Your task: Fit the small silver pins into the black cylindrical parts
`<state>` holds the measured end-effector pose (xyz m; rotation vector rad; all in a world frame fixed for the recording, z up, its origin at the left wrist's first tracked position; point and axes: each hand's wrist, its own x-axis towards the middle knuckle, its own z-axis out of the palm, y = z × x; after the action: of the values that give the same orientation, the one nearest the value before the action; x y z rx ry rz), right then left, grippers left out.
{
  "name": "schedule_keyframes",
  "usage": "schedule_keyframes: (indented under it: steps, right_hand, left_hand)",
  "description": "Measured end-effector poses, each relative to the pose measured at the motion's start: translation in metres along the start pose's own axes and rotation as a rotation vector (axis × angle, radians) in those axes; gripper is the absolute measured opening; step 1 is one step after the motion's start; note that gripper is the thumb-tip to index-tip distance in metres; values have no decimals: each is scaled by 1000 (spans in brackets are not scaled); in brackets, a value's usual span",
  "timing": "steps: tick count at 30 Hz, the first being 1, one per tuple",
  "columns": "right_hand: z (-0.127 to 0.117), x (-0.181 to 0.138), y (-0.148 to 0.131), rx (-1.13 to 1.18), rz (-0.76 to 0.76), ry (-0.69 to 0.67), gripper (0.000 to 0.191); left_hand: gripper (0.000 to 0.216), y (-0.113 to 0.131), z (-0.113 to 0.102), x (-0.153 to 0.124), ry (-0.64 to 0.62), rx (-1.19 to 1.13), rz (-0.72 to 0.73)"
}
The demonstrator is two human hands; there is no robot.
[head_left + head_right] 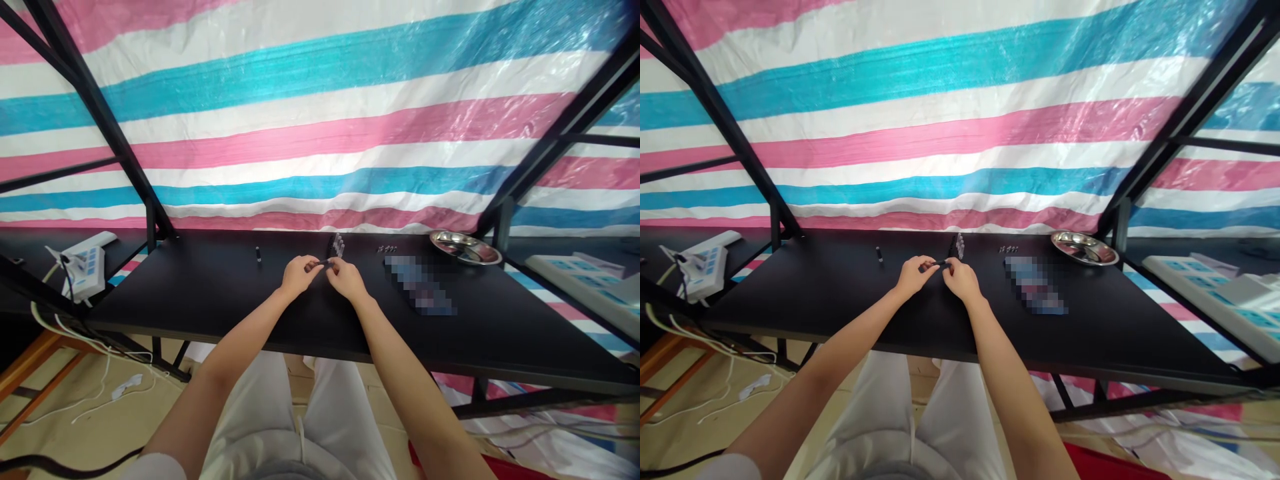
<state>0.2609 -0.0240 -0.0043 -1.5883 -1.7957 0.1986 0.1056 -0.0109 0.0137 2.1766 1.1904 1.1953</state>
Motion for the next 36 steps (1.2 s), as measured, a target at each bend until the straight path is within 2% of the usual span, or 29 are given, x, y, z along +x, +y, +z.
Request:
schedule_keyframes:
  steps: [4, 6, 9, 13, 17, 20, 29, 33, 36]
  right_hand:
    - [2, -3, -8, 30, -80, -78, 30]
    - [4, -4, -11, 51, -102, -98, 31]
    - [5, -5, -11, 72, -110, -104, 30]
    - [5, -4, -8, 87, -98, -85, 26]
    - [4, -3, -6, 95, -85, -68, 26]
    - [4, -3, -6, 98, -73, -71, 26]
    - [4, -2, -4, 99, -72, -69, 27]
    - [4, -2, -4, 88, -73, -72, 28]
    - [4, -2, -3, 86, -77, -73, 29]
  left_hand:
    - [17, 12, -41, 11, -251, 330, 289]
    - [14, 16, -66, 27, -364, 441, 337]
    - [10, 11, -101, 56, -395, 591, 258]
    - [13, -18, -130, 86, -403, 629, 90]
    - [13, -45, -136, 93, -370, 596, -3]
    - [16, -53, -131, 89, -354, 592, -58]
    - [17, -55, -122, 83, -404, 708, -99]
    - [8, -51, -125, 81, -486, 786, -118]
    - [9, -47, -126, 80, -519, 820, -127]
